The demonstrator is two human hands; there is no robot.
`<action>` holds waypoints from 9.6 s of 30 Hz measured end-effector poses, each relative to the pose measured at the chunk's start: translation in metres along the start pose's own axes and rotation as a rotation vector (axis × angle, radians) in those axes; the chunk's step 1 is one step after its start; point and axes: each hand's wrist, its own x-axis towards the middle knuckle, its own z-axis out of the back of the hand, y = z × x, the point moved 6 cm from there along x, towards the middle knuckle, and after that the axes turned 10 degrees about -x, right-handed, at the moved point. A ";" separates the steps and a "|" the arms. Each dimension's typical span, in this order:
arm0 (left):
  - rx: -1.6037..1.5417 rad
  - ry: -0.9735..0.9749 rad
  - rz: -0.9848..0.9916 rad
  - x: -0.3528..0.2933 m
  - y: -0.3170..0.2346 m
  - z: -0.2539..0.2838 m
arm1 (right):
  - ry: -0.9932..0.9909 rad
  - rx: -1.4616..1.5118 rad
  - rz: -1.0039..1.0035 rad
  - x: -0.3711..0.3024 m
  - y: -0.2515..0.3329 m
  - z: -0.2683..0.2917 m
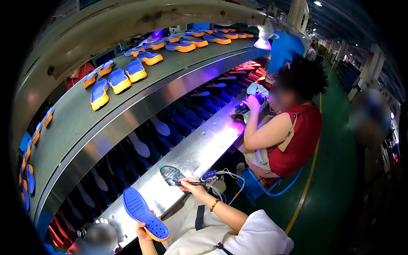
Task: The person picks up individual blue and orange shoe soles from a conveyor belt and applies a liquid adhesive to the bottom surface using a small brush.
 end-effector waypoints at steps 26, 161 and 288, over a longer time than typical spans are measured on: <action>-0.264 0.322 0.112 0.021 0.029 -0.120 | 0.189 -0.116 0.188 0.012 0.116 -0.106; 0.488 0.232 -0.342 -0.018 -0.067 -0.209 | 0.526 0.228 0.063 -0.094 0.135 -0.110; -0.191 0.487 -0.302 -0.015 -0.026 -0.200 | 0.530 -0.103 0.253 -0.118 0.166 -0.117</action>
